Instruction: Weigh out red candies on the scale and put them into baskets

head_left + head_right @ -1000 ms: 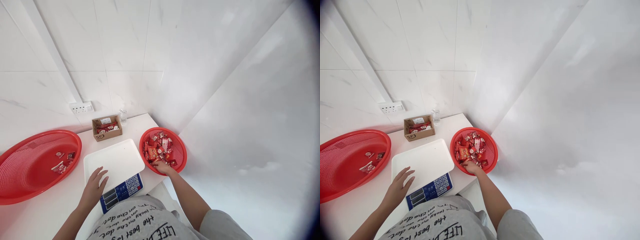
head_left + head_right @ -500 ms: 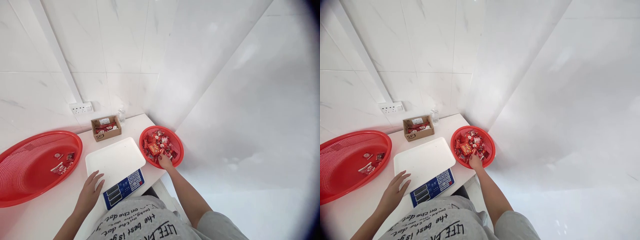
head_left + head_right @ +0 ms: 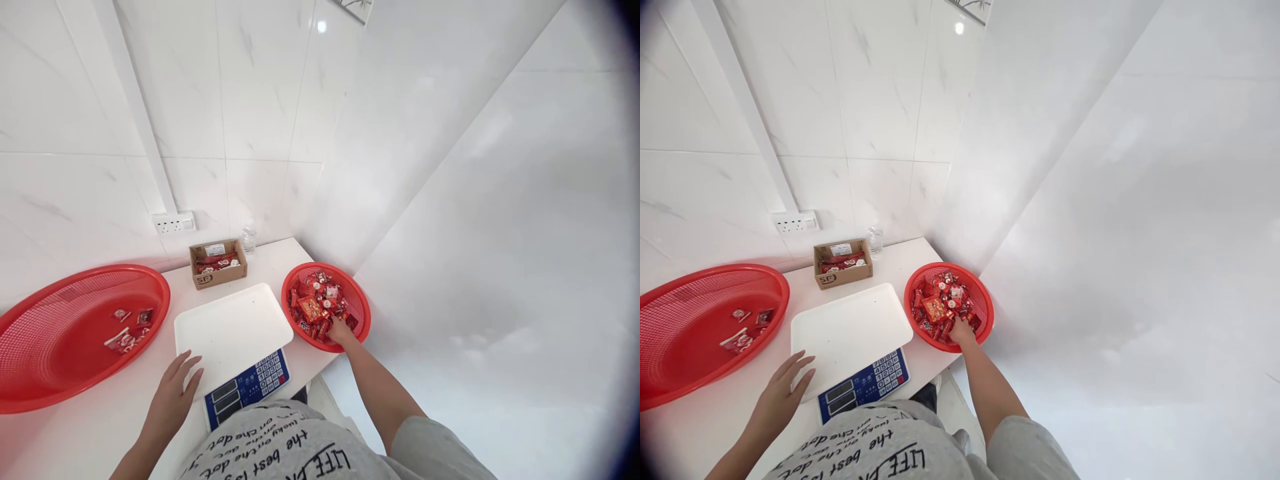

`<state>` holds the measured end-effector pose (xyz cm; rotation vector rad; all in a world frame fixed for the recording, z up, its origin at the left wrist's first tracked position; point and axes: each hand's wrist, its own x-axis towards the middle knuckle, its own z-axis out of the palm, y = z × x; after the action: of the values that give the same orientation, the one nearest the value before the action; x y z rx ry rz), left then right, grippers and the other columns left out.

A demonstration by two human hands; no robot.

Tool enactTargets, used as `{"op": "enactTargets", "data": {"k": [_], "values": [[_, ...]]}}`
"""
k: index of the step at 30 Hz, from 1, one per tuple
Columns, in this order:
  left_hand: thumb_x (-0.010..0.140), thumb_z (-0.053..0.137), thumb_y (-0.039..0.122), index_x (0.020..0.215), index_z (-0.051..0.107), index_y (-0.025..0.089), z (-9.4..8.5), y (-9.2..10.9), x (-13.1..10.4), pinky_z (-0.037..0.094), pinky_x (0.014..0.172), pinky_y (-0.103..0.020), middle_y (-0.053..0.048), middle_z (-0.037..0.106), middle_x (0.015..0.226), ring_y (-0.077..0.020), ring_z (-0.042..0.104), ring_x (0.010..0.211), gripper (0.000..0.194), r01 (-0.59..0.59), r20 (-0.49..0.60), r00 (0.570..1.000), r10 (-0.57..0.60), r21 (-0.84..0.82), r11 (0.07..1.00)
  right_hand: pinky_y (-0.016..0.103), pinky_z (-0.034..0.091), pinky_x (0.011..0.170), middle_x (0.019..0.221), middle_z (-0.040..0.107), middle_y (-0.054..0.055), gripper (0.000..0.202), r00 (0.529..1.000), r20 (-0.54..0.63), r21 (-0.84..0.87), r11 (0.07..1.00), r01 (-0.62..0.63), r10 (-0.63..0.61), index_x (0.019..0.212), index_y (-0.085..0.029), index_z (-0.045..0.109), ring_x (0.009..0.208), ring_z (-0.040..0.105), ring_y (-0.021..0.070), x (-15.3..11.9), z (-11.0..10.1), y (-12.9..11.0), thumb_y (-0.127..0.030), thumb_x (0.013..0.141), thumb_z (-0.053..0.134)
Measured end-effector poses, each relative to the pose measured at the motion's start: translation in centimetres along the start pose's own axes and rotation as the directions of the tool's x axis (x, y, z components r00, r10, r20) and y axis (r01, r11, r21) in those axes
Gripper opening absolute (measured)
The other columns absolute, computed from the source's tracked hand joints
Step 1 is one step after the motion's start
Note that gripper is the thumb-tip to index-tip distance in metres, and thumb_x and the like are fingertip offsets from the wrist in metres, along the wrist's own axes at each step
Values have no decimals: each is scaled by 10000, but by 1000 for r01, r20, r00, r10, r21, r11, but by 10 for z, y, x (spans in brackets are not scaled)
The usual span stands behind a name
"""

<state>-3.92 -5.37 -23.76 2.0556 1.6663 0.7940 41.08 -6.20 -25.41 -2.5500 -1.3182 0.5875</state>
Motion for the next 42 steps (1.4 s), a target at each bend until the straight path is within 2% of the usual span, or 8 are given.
{"op": "enactTargets", "data": {"k": [6,13,21,24,27,32,38,42], "values": [[798,400,542,984,652,249,6,3,-4,466,950,-423,-74,608,1195,-257,545,1135,429,11,-26,1000,-10,19,1000,366,446,820,1183,542,141,443,997,74,24,1000,-13,11,1016,-189,615,939,606,256,3,3,0,-140,576,641],[814,375,545,996,632,223,9,19,8,425,985,-466,-105,612,1166,-292,481,1203,450,4,-108,994,0,40,999,315,494,667,750,648,27,207,996,82,287,958,2,-27,870,-189,595,719,637,202,4,-3,7,-197,663,585],[818,375,567,1014,632,218,17,53,19,425,986,-463,-100,605,1192,-287,458,1231,475,13,-68,998,-15,-16,1000,303,519,641,994,657,94,389,997,-54,560,829,-18,58,1042,-164,534,821,643,210,9,-27,3,-431,762,486],[811,409,547,1024,630,228,22,72,21,425,988,-453,-85,605,1203,-275,483,1210,442,23,0,1000,-23,-94,995,281,513,599,990,654,82,375,997,-18,749,662,-36,75,1020,-188,531,802,644,203,3,-43,-13,-452,753,520],[812,445,502,1061,613,242,24,100,20,415,1000,-426,-64,596,1224,-251,510,1182,397,58,101,994,-38,-206,977,253,496,571,922,649,23,336,993,107,939,335,-83,-54,945,-235,540,772,628,169,-15,-56,-42,-429,693,648],[812,499,463,1163,536,232,16,145,21,489,876,-391,-79,622,1144,-219,608,1000,422,269,378,924,-62,-525,807,238,465,594,839,630,-25,342,887,262,963,164,-214,-380,917,-256,556,703,588,117,-66,-54,-104,-420,668,723],[769,580,506,1160,509,191,0,162,26,517,731,-331,-85,622,1043,-172,612,824,507,470,519,854,-41,-734,491,241,460,624,849,614,-16,320,716,317,945,274,-180,-622,905,-242,528,746,582,115,-114,-33,-153,-420,702,701],[753,603,493,1028,553,184,-9,151,26,495,707,-293,-66,630,1002,-161,588,829,417,491,488,864,-124,-762,423,282,494,666,942,617,2,348,730,333,932,327,-157,-597,909,-236,484,819,602,138,-124,-27,-165,-453,715,673]]}}
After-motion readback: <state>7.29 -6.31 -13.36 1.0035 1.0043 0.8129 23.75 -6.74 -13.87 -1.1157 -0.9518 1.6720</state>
